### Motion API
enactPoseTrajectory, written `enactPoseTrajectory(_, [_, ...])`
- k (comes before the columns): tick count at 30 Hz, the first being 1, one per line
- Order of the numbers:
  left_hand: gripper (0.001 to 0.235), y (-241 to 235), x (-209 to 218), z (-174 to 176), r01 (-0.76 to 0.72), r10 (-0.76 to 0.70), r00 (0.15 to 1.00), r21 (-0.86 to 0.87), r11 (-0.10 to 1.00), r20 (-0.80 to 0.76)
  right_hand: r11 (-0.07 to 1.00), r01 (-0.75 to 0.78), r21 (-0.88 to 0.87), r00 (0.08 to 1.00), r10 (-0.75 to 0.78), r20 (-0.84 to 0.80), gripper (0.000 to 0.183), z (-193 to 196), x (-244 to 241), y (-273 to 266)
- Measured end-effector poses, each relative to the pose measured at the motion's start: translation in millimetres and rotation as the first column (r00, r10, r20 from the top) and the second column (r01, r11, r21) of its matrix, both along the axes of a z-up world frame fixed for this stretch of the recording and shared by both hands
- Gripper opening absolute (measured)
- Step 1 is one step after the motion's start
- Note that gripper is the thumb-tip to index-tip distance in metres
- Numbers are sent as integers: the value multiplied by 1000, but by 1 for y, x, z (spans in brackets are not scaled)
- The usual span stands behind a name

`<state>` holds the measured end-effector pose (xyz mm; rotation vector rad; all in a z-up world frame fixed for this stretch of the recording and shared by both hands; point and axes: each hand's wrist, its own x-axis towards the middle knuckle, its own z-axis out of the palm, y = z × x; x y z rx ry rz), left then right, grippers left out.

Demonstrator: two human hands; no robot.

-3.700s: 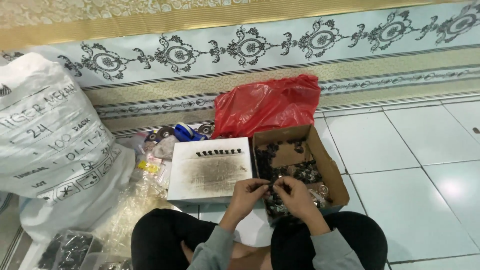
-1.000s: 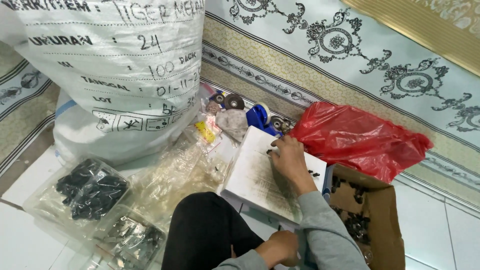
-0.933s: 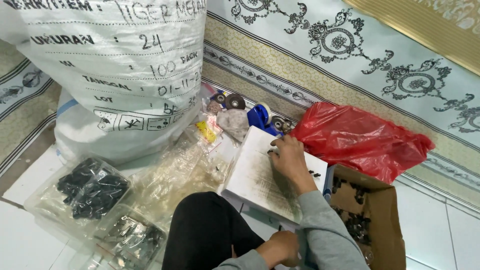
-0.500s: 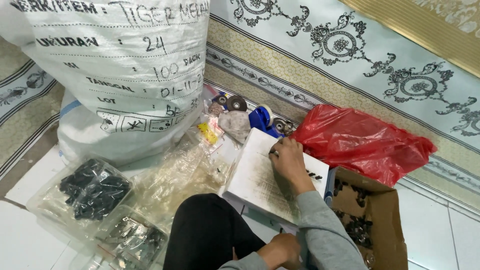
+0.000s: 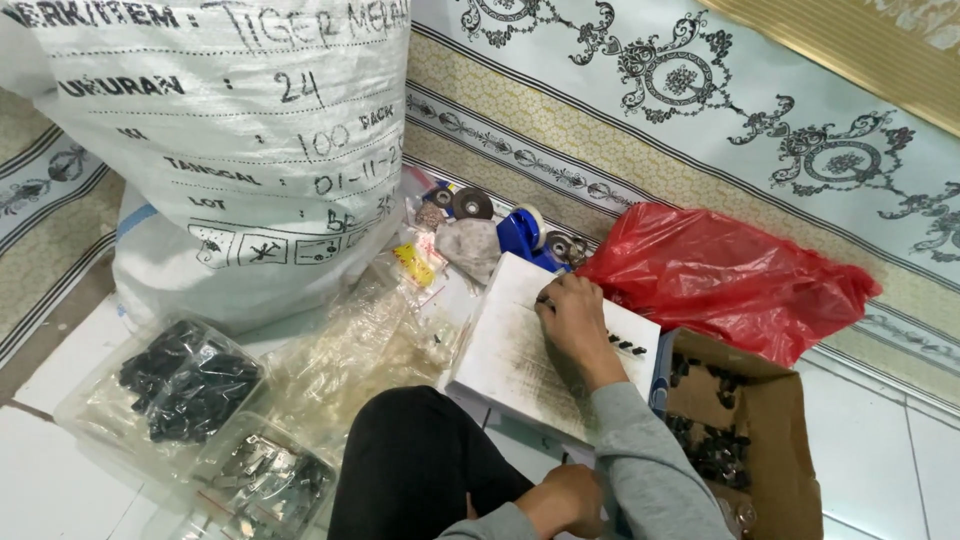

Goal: The person sits on the floor and sorts small black hardware pieces from a cardboard box into a white box. They pick up the items by hand, inspect them, and place them in a row inside the white box.

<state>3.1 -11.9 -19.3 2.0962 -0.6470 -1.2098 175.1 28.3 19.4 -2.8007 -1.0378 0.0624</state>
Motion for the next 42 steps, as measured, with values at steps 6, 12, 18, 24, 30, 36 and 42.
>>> enactPoseTrajectory(6, [59, 11, -3, 21, -109, 108, 988, -7, 994, -113, 996, 67, -65, 992, -73, -99, 27, 25, -11, 9])
enactPoseTrajectory(12, [34, 7, 1, 8, -90, 87, 983, -11, 996, -164, 996, 93, 4, 992, -92, -81, 34, 38, -10, -5])
enactPoseTrajectory(18, [20, 1, -9, -1, -170, 170, 985, 2, 985, -10, 995, 12, 98, 990, -25, 136, 31, 57, 5, -96])
enactPoseTrajectory(24, [64, 17, -22, 79, -353, 332, 921, -74, 933, -204, 915, 390, 97, 905, -362, -225, 34, 91, -38, -244])
enactPoseTrajectory(30, [18, -16, -30, 69, -527, 608, 779, -367, 767, 153, 676, 707, -207, 574, -720, -391, 27, 28, -92, -362])
enactPoseTrajectory(36, [28, -80, 8, 90, -392, 547, 685, -389, 834, 481, 793, 564, -229, 526, -559, -640, 46, 68, -114, -315])
enactPoseTrajectory(42, [13, -140, 95, -26, -365, 64, 415, 102, 926, 907, 844, 511, -163, 571, -476, -669, 40, -97, -58, -324])
